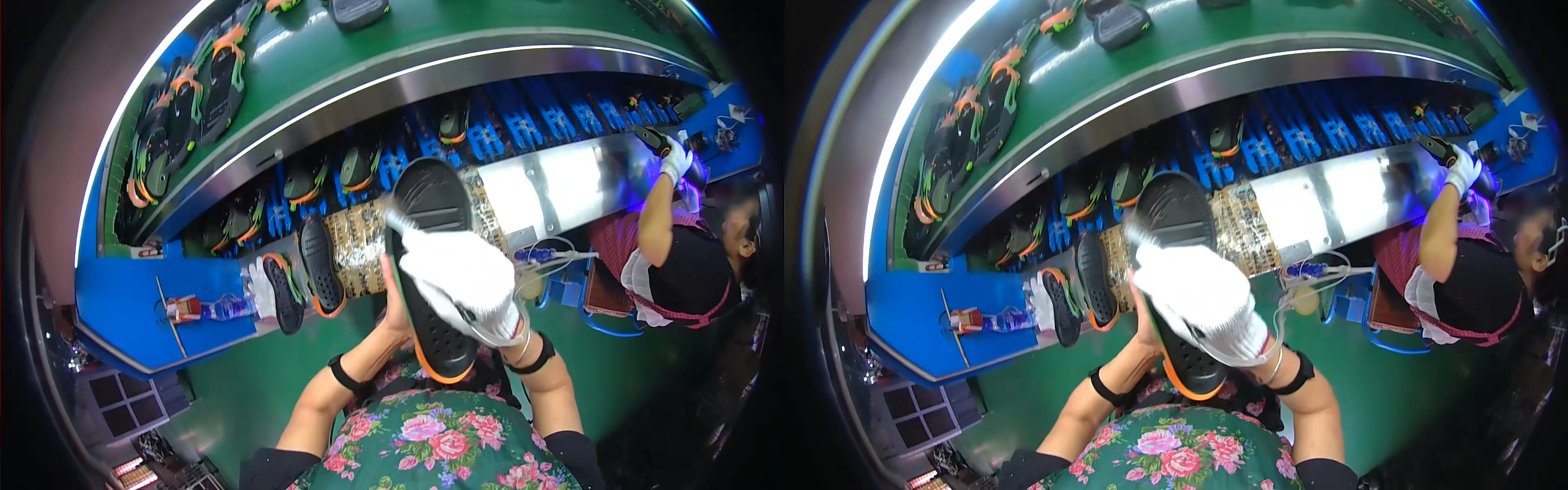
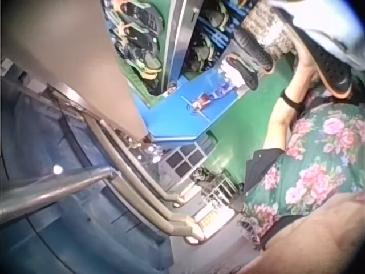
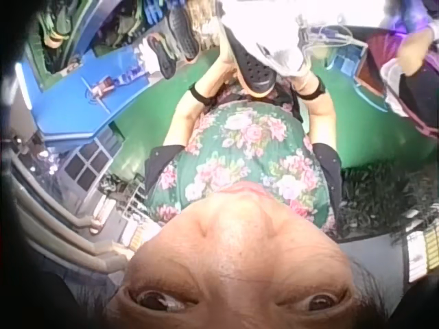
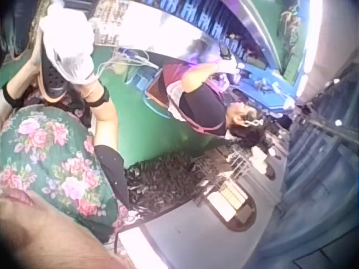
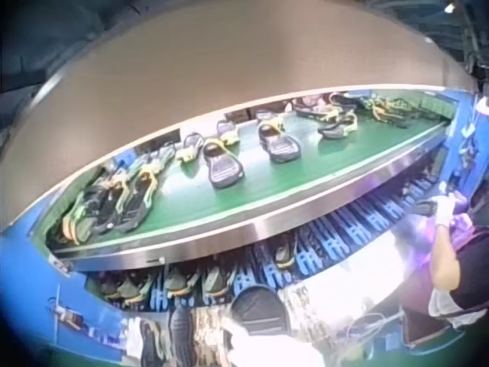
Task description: Applying a liquid adhesive or primer to shoe soles using a manual brush on a production line.
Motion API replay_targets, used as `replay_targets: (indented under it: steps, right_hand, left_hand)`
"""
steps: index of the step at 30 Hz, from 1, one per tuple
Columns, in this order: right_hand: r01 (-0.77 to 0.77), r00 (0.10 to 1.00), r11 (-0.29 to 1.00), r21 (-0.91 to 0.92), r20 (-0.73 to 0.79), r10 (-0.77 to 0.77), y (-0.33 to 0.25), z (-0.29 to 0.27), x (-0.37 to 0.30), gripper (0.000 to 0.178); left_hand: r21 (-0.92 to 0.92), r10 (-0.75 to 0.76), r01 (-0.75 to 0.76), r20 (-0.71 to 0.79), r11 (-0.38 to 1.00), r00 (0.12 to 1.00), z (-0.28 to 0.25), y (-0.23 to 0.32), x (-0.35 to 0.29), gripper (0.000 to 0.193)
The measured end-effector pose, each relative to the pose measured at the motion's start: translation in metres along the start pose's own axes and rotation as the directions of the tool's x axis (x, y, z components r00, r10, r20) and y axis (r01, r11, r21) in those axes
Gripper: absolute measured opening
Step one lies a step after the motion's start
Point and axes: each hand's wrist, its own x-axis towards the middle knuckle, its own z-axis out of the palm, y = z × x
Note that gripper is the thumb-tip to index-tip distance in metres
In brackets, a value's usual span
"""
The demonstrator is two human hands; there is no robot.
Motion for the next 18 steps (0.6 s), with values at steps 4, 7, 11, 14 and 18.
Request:
replay_targets:
  steps: [4, 7, 11, 14, 18]
  right_hand:
    - [-0.248, 0.944, 0.915, 0.318, -0.134, 0.302, 0.012, 0.001, -0.009, 0.032]
    - [-0.034, 0.988, 0.998, 0.052, -0.152, 0.042, 0.014, -0.009, -0.003, 0.034]
    - [0.004, 1.0, 0.986, 0.167, -0.008, -0.002, -0.005, 0.006, -0.005, 0.039]
    - [-0.058, 0.988, 0.939, 0.339, -0.114, 0.102, 0.008, -0.004, 0.001, 0.03]
    - [-0.061, 0.962, 0.995, 0.077, -0.26, 0.079, 0.004, -0.001, -0.005, 0.024]
  left_hand:
    - [0.024, 0.055, -0.058, 0.109, 0.998, 0.992, 0.001, 0.003, 0.003, 0.111]
    - [0.384, 0.164, -0.084, -0.181, 0.919, 0.97, -0.002, 0.007, -0.005, 0.107]
    - [0.345, 0.137, -0.077, -0.152, 0.936, 0.979, -0.002, 0.017, 0.0, 0.103]
    - [0.063, 0.199, -0.207, 0.118, 0.976, 0.973, -0.001, 0.022, 0.011, 0.088]
    - [-0.023, 0.28, -0.28, 0.17, 0.96, 0.945, -0.012, 0.017, 0.021, 0.077]
